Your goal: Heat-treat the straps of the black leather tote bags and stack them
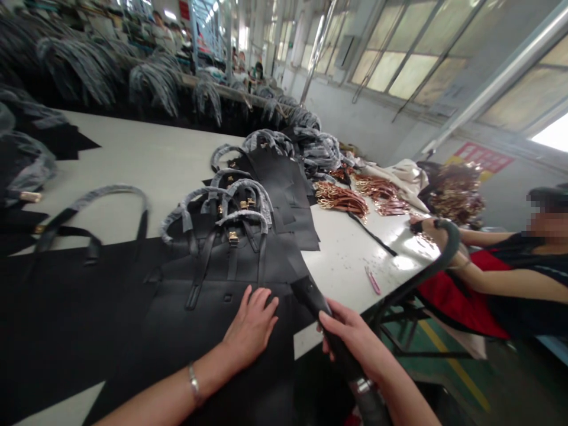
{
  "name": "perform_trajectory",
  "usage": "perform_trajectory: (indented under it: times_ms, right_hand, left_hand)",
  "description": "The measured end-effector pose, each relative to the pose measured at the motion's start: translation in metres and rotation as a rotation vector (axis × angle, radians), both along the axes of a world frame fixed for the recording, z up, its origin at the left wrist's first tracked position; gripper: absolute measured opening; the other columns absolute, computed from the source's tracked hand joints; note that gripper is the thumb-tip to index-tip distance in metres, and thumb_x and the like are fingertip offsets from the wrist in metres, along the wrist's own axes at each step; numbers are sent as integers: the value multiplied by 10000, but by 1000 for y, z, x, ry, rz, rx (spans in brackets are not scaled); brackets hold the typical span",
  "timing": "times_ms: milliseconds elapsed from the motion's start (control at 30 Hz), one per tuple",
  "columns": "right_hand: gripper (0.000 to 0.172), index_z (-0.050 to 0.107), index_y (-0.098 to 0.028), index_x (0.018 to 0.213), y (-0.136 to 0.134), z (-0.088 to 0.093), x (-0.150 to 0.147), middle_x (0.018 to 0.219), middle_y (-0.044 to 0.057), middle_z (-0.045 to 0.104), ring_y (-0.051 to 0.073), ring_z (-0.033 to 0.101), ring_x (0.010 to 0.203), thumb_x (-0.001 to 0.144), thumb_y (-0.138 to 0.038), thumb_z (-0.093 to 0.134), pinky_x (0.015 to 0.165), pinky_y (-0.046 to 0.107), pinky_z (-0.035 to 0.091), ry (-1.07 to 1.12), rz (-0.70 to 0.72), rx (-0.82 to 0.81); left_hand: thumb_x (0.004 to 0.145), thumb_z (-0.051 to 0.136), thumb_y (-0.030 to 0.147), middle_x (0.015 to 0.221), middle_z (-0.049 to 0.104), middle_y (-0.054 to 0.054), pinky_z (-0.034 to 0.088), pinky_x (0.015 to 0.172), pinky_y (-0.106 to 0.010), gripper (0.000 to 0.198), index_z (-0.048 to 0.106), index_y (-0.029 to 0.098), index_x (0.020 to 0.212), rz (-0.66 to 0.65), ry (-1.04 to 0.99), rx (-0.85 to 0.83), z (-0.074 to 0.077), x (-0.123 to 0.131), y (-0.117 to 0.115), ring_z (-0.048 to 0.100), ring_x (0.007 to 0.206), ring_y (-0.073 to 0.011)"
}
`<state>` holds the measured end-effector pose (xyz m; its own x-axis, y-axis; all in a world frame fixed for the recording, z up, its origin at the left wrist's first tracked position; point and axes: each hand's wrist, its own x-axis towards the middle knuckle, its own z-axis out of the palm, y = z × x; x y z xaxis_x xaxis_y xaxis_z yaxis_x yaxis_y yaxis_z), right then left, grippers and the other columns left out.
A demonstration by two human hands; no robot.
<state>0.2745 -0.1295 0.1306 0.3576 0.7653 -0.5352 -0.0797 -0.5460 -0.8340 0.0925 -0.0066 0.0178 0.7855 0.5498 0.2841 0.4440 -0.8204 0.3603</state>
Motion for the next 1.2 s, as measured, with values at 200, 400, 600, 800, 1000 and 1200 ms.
perform_trajectory:
  times_ms: [200,400,600,800,1000,1200]
  right_hand:
    - [366,556,-196,1051,28,-18,-7,705,-22,612,105,597,448,810,-454,653,362,174,464,106,76,-90]
    - [319,571,-189,944,33,-10,2,725,-15,624,97,604,471,803,-456,674,367,156,454,110,116,-102]
    - [363,567,-177,919,33,-13,4,693,-6,621,112,591,455,776,-493,674,367,187,463,49,100,-92]
    - [391,567,-210,1008,54,-9,-17,709,-50,590,84,566,480,777,-503,682,411,172,468,-99,57,111]
    - [568,521,-224,1260,19,0,-32,703,-33,600,112,594,474,781,-482,685,388,189,470,-27,154,-38]
    - [444,566,-208,1187,48,-15,-49,716,-26,605,97,590,452,824,-450,647,381,175,465,15,255,-49]
  left_hand:
    - [921,451,226,1149,587,-117,248,1110,-551,311,565,170,1205,-19,17,18,6,3,-3,471,1173,-266]
    - [934,399,240,1264,556,-139,246,1106,-549,374,526,167,1279,-19,20,5,5,-3,-4,443,1228,-273]
    - [914,419,246,1317,533,-161,208,1113,-575,415,506,154,1309,-31,38,-10,2,-3,-7,417,1276,-292]
    - [930,441,323,1413,465,-117,233,1134,-527,418,478,194,1326,-72,8,-50,0,-16,-6,365,1341,-269]
    - [875,556,317,1358,501,-110,274,1130,-483,387,539,217,1249,10,-11,-72,6,-64,-4,428,1282,-267]
    - [894,548,351,1324,534,-103,291,1111,-475,373,542,231,1247,-14,22,-29,8,-78,-6,452,1250,-262]
